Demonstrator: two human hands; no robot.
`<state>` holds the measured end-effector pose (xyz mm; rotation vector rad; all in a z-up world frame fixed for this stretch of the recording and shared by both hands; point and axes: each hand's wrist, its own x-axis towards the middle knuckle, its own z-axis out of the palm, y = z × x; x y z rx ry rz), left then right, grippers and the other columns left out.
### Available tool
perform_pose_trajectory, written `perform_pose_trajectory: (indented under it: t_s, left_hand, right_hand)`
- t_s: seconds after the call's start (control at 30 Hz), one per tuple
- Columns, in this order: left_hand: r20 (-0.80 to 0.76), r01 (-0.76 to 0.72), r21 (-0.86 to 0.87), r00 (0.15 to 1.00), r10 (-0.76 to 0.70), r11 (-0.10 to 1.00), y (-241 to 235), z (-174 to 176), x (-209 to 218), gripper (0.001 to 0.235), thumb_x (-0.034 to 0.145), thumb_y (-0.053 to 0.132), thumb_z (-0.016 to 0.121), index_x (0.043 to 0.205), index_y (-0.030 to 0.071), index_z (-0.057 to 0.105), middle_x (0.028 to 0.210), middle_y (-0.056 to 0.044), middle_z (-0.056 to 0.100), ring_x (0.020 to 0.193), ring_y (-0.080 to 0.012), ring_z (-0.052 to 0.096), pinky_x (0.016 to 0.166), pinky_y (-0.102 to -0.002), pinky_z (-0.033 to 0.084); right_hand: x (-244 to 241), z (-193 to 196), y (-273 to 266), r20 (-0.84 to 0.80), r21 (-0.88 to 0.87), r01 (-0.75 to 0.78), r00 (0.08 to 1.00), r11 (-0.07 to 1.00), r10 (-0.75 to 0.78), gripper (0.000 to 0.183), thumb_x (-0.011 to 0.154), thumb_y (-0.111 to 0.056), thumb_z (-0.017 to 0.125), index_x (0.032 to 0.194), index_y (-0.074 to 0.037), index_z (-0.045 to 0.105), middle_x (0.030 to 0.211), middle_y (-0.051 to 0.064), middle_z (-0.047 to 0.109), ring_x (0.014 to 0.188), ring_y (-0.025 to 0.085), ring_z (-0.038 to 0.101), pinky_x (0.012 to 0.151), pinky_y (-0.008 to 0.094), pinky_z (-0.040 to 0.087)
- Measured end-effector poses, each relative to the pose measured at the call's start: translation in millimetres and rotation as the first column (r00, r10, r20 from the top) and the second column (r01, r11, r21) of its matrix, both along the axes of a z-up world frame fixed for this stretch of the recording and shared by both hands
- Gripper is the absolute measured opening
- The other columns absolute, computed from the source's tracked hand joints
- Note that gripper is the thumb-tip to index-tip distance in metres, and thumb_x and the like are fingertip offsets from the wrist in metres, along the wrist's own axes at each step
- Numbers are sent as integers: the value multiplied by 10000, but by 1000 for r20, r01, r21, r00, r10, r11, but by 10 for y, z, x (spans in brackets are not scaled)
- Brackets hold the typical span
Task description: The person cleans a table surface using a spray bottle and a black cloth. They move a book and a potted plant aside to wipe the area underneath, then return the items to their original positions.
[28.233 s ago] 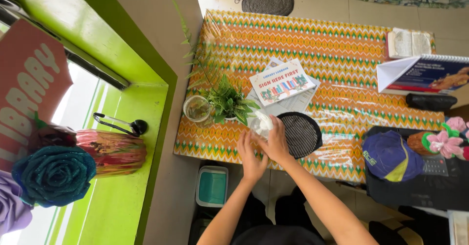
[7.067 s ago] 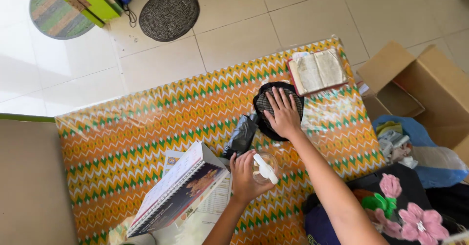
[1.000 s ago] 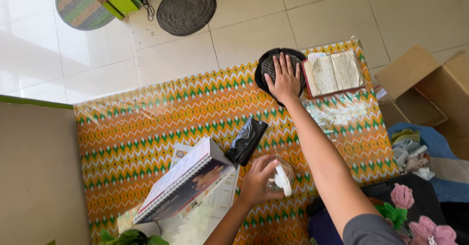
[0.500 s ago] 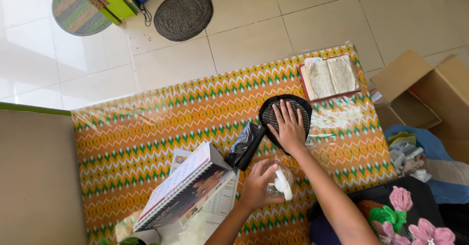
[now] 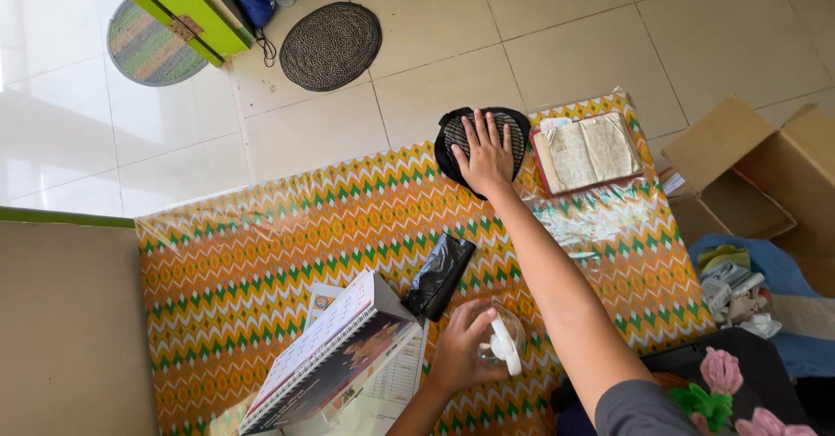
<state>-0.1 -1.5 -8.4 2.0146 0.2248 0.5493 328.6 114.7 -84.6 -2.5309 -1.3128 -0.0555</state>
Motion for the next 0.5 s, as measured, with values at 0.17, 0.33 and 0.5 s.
perform_pose_trajectory:
  t_s: [0.17, 0.33, 0.5]
  left_hand:
    - [-25, -16, 3, 1000, 16, 1000, -41, 29, -30, 1029, 585, 281, 995, 1462, 164, 468, 1402, -208, 575, 1278, -421, 599, 1027, -483, 543]
    - [20, -39, 29, 999, 38, 999, -29, 30, 22, 1066, 570, 291, 995, 1469, 159, 439, 1405, -216, 567, 1267, -431, 591, 1010, -492, 531]
    - [2, -23, 18, 1000, 22, 1000, 1, -20, 34, 1055, 584, 303, 999, 1466, 171, 434, 1402, -209, 565, 1263, -425, 600, 1003, -492, 541]
  right_hand:
    - [-409, -52, -456, 16, 20, -86, 996, 996, 86, 690, 1054, -567, 358, 1622, -176, 332, 1704, 95, 243, 1550, 310, 221, 1241, 545, 149]
    - [-983, 46, -1152, -34, 12, -84, 996, 996, 85, 670, 1056, -539, 441, 1622, -192, 353, 1688, 81, 313, 1556, 304, 272, 1256, 533, 177]
    - [-1005, 44, -1194, -15, 9, -62, 998, 998, 62, 647, 1039, -516, 472, 1605, -218, 376, 1671, 75, 342, 1538, 302, 298, 1239, 535, 194]
